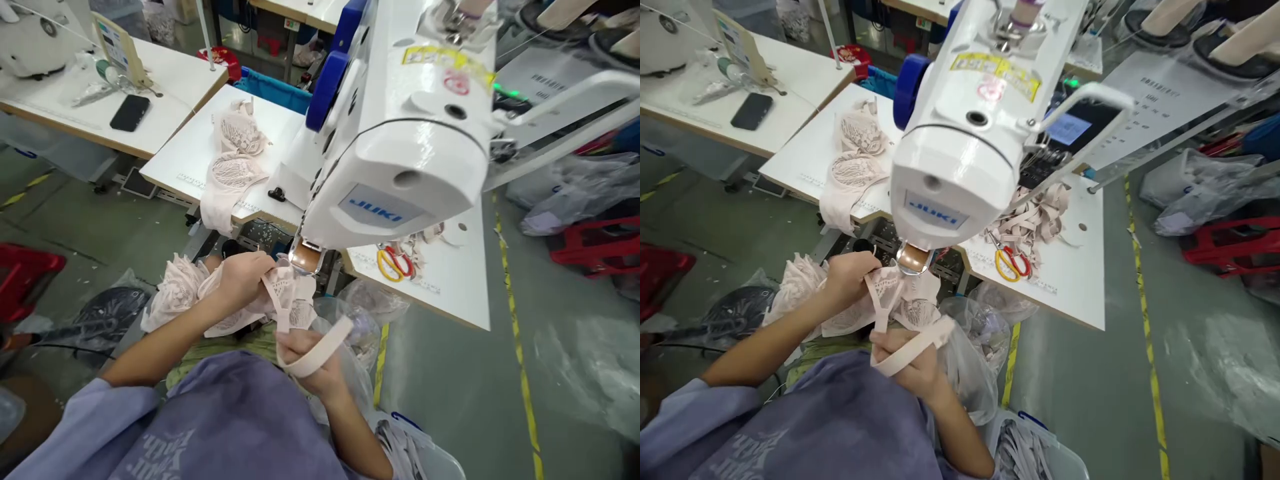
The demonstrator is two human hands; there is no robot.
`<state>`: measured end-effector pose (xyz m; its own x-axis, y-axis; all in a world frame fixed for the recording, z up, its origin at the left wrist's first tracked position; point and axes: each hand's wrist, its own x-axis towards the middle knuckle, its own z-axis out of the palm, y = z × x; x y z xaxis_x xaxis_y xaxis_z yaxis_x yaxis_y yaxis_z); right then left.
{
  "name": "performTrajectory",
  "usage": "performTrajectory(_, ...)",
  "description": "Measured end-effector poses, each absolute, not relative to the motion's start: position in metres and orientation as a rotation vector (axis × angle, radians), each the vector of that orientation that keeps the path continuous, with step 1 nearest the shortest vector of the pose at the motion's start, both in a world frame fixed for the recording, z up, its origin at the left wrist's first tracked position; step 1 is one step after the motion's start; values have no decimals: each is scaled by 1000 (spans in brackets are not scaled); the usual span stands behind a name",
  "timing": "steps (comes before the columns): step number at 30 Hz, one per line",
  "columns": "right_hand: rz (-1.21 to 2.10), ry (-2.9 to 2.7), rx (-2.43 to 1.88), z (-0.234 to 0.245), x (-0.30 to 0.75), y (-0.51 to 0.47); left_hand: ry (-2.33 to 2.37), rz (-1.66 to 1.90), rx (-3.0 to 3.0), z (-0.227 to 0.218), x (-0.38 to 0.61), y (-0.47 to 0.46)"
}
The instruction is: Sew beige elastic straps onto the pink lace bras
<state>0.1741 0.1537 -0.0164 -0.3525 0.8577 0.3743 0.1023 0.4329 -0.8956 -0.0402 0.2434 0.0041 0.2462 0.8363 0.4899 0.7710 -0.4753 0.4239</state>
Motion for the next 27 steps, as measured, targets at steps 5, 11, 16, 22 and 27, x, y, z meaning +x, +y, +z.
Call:
performTrajectory(5, 543, -1940, -558, 6, 145, 157, 1530, 1184, 2113, 0, -45, 226)
performTrajectory(11, 464, -1946, -507, 7, 138, 156, 1659, 1041, 1959, 4, -54, 213)
performTrajectory(16, 770, -1455, -836, 13, 152, 165, 1121, 423, 1817, 3, -90, 180)
performTrajectory(22, 1243, -785, -926, 20, 159, 197, 1179, 549, 1540, -4, -179, 126)
performTrajectory(27, 1407, -844, -918, -4, 151, 188, 1749, 1001, 1340, -5, -212, 103)
